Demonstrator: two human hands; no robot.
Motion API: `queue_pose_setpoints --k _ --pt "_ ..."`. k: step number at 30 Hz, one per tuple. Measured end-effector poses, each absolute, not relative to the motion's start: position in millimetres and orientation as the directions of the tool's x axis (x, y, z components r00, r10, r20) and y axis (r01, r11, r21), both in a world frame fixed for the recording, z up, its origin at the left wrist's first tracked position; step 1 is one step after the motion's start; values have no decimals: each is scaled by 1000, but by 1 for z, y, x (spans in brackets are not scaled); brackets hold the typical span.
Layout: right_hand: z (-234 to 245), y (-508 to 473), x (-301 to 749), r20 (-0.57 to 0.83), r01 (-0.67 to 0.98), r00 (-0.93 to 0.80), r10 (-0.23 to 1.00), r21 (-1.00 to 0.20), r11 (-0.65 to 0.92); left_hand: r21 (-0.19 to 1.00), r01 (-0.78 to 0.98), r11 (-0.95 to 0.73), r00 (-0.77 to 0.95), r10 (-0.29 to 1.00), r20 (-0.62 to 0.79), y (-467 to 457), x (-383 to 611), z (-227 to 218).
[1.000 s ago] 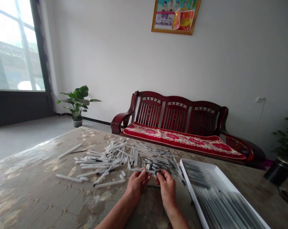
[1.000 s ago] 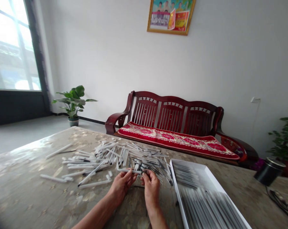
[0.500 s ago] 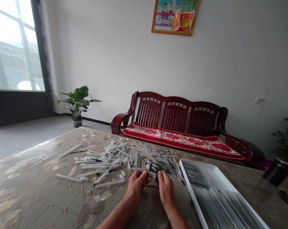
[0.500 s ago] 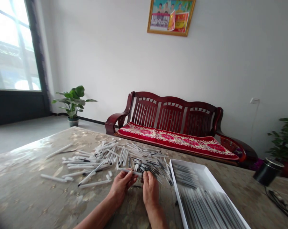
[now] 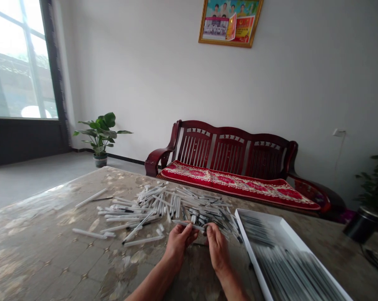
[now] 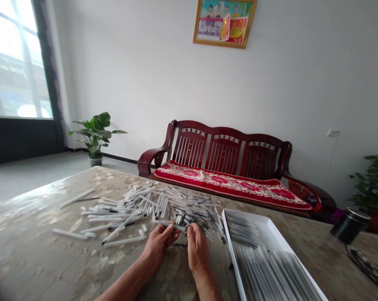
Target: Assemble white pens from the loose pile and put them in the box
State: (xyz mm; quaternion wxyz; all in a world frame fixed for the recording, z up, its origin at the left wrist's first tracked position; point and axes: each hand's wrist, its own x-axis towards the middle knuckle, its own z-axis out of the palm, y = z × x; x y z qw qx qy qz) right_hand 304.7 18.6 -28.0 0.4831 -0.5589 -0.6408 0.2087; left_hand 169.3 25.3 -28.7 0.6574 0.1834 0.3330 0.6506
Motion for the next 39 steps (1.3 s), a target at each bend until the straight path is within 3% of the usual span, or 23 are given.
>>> queue_pose_setpoints --k 6,23,30,35,39 --pt "-31 20 305 343 542 127 931 -810 225 692 -714 106 -60 976 -211 25 170 -29" --pt "-27 18 304 381 633 94 920 -736 240 709 -700 80 -52 985 -163 23 169 -31" --pt "-27 18 304 391 582 89 916 -767 271 710 -700 77 -66 983 -172 22 170 -30" --pt "-32 22 302 196 398 121 973 -908 134 722 -688 77 -60 985 -162 22 171 -31" --pt "-30 22 300 319 422 102 942 -872 249 727 -684 65 -88 981 -170 22 171 -31"
